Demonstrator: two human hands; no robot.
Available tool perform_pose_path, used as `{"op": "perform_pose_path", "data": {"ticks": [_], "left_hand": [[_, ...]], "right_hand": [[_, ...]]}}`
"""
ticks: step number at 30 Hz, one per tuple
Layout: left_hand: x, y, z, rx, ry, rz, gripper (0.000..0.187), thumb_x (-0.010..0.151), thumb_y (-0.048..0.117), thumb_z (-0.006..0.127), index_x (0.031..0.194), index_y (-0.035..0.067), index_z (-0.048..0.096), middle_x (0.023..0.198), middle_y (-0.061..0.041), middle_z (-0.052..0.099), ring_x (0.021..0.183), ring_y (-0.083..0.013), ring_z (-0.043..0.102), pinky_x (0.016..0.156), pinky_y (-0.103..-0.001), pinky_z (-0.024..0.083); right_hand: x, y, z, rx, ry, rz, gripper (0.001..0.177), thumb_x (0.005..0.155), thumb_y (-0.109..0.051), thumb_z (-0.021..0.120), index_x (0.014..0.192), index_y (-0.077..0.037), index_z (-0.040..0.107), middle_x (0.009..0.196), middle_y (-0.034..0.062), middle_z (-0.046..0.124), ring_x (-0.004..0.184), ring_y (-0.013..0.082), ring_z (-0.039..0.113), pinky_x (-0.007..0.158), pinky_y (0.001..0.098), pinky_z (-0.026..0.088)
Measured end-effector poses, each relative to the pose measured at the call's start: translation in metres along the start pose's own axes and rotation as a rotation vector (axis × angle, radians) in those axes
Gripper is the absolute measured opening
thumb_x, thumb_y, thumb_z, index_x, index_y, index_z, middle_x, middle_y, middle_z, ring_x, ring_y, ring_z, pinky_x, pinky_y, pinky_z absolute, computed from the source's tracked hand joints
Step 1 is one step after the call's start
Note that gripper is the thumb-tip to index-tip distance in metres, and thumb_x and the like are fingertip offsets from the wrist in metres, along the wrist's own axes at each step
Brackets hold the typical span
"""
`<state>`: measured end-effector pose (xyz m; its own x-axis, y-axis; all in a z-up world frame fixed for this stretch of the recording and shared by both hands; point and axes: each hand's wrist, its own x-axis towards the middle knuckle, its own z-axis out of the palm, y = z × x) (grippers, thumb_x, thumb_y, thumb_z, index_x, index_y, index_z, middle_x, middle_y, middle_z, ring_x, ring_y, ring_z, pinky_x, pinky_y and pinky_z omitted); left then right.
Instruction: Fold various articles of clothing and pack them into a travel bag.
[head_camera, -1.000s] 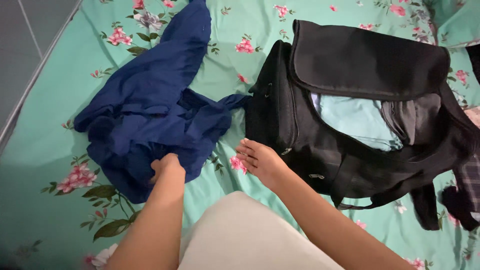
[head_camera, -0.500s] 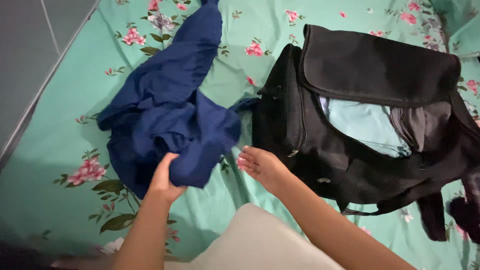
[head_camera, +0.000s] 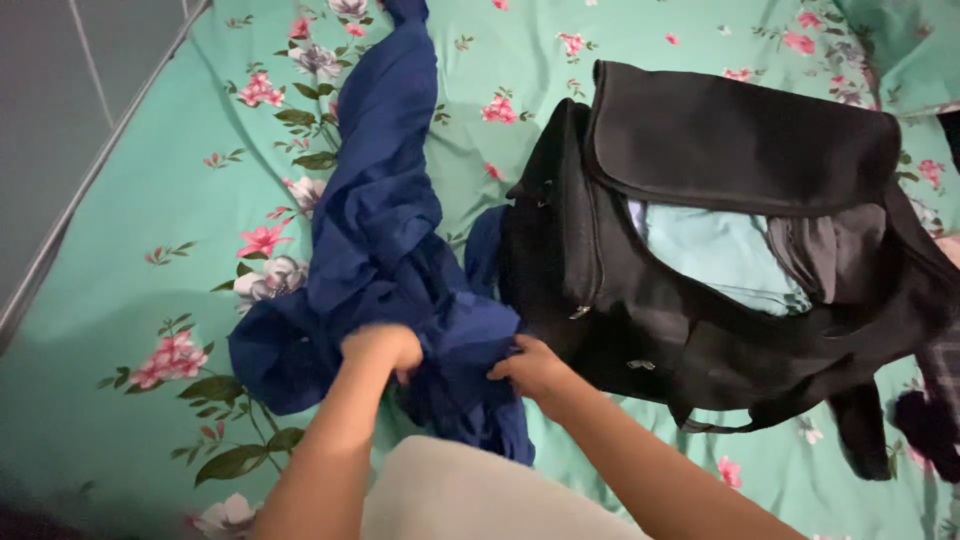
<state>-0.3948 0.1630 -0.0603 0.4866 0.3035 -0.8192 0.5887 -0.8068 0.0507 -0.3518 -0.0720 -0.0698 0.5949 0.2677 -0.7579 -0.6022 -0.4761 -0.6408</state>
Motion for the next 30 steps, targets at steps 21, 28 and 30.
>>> {"op": "perform_pose_path", "data": {"ticks": [21,28,30], "left_hand": [[0.222,0.012,-0.043,-0.229,0.695,0.250,0.035,0.093,0.018,0.064,0.121,-0.002,0.069,0.138,-0.022,0.055,0.122,-0.0423,0.061,0.104,-0.049,0.051],[0.056,0.046,-0.072,-0.478,0.931,0.274,0.032,0.084,0.026,0.079,0.101,0.001,0.067,0.097,-0.024,0.074,0.099,-0.0443,0.071,0.089,-0.053,0.056],[0.017,0.061,-0.073,-0.570,0.778,0.257,0.040,0.082,0.033,0.077,0.107,0.003,0.066,0.101,-0.027,0.072,0.099,-0.0475,0.068,0.086,-0.057,0.054]], "right_hand": [[0.002,-0.056,-0.033,0.078,0.028,-0.042,0.041,0.092,-0.022,0.066,0.132,-0.011,0.068,0.110,0.0018,0.075,0.098,0.0115,0.068,0.084,0.0250,0.053],[0.019,-0.080,-0.013,0.114,-0.091,-0.006,0.045,0.095,-0.026,0.062,0.136,-0.010,0.063,0.128,0.0066,0.071,0.114,0.0183,0.067,0.100,0.0325,0.052],[0.026,-0.087,-0.008,0.243,-0.186,0.042,0.055,0.095,-0.039,0.061,0.140,-0.007,0.060,0.136,0.0096,0.069,0.123,0.0222,0.064,0.106,0.0351,0.048]]}}
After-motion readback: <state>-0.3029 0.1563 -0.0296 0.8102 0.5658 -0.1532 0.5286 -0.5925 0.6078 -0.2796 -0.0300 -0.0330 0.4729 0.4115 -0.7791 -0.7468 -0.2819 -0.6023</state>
